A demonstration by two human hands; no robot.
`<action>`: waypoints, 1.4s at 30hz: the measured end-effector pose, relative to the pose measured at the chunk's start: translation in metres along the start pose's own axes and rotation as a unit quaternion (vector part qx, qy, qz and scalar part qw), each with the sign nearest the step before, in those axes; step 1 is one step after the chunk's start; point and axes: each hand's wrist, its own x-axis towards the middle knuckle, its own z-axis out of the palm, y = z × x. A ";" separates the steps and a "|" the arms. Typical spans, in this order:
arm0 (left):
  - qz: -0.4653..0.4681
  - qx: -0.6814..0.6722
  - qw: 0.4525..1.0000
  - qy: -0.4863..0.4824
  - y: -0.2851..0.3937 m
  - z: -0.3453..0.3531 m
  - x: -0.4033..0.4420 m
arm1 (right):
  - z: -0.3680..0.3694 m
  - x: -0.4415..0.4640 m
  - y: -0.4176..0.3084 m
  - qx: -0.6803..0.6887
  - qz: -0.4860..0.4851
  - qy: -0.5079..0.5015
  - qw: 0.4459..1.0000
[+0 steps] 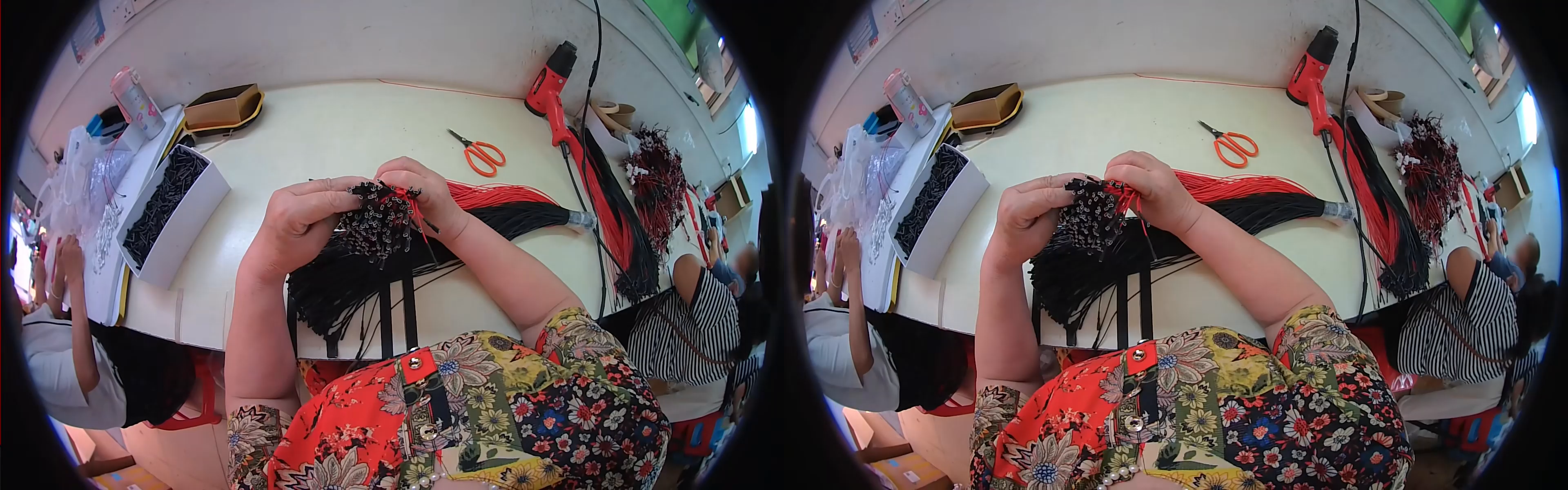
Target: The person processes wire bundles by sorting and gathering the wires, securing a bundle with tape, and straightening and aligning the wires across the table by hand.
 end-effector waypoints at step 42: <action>-0.138 -0.092 0.985 0.052 0.000 0.007 -0.002 | 0.002 0.003 0.015 0.236 0.343 -0.033 0.908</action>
